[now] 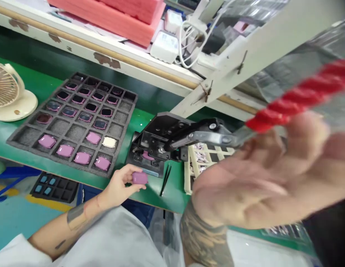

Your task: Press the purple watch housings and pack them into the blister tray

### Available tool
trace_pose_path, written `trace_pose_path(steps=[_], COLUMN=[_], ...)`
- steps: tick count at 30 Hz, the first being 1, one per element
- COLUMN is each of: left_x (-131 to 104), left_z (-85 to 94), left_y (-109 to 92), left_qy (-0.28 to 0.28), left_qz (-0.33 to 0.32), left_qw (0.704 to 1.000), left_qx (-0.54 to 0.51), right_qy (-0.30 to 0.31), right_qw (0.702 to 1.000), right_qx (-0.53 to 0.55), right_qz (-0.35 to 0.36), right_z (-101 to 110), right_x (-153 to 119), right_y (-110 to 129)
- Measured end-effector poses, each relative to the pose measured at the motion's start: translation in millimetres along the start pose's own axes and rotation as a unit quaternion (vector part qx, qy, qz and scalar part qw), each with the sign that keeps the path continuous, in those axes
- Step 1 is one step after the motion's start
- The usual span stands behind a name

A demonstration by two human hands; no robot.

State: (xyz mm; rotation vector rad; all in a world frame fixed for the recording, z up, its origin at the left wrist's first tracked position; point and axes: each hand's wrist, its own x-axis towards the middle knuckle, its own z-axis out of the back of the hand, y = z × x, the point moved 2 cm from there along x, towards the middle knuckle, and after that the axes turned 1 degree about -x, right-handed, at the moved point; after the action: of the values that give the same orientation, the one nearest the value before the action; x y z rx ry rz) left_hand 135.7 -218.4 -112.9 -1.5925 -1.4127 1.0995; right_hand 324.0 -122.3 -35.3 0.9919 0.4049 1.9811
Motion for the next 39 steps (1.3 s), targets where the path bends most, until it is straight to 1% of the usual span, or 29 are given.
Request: trace_pose_path(steps=[1,3,5,6,8,10,13,15,17,20,23,26,29,31,33,36,39], left_x=[-5.5,-17.1,-25.8,-27.8,-26.5,-19.8,-7.3,-2.0,1.0,8.9,27.4,48.9,59.7,59.9,58.1,58.4,64.1], left_z=[1.4,5.5,9.8,11.3,12.0,9.7,5.3,4.4,4.5,1.5,-8.8,-20.4,-26.3,-27.0,-27.1,-29.8,-34.3], left_y=[-2.7,-11.2,-22.8,-28.7,-38.6,-43.9,-43.6,-42.4,-42.8,-43.6,-39.0,-27.6,-16.4,-12.1,-11.1,-12.8,-12.6], left_qy=[-0.002,0.002,0.012,0.019,0.03,0.03,0.018,0.005,-0.011,-0.021,-0.008,-0.003,0.015,0.036,0.045,0.023,0.0], left_qz=[-0.002,-0.014,-0.039,-0.058,-0.116,-0.178,-0.229,-0.254,-0.283,-0.314,-0.313,-0.282,-0.264,-0.264,-0.264,-0.261,-0.254], left_qw=[1.0,0.998,0.99,0.98,0.947,0.903,0.85,0.822,0.794,0.748,0.701,0.667,0.655,0.652,0.64,0.625,0.628], left_qx=[0.007,0.053,0.136,0.188,0.299,0.391,0.474,0.51,0.538,0.585,0.641,0.69,0.707,0.71,0.72,0.736,0.736], right_qy=[0.01,0.025,0.041,0.048,0.064,0.084,0.117,0.11,0.076,0.007,-0.044,-0.061,-0.073,-0.077,-0.078,-0.079,-0.067], right_qw=[1.0,0.999,0.999,0.998,0.996,0.992,0.986,0.989,0.994,0.994,0.989,0.986,0.985,0.985,0.986,0.988,0.99], right_qx=[-0.008,-0.023,-0.035,-0.043,-0.065,-0.097,-0.114,-0.087,-0.037,0.038,0.072,0.072,0.055,0.046,0.041,0.039,0.047], right_qz=[0.0,-0.003,-0.007,-0.009,-0.008,-0.012,-0.027,-0.044,-0.071,-0.103,-0.122,-0.139,-0.144,-0.144,-0.142,-0.129,-0.111], right_z=[-5.7,-19.5,-34.6,-42.0,-55.2,-65.5,-73.5,-72.7,-67.3,-53.2,-38.1,-25.4,-14.2,-9.2,-7.8,-11.9,-20.4], right_x=[-7.0,-21.4,-34.8,-40.3,-46.7,-45.0,-31.8,-24.5,-25.0,-42.2,-67.0,-85.5,-96.1,-100.4,-102.7,-100.8,-93.7], right_y=[2.0,3.5,2.1,0.5,-4.0,-10.3,-20.6,-25.2,-26.0,-19.1,-8.0,-2.7,-5.5,-9.4,-12.7,-13.3,-8.7])
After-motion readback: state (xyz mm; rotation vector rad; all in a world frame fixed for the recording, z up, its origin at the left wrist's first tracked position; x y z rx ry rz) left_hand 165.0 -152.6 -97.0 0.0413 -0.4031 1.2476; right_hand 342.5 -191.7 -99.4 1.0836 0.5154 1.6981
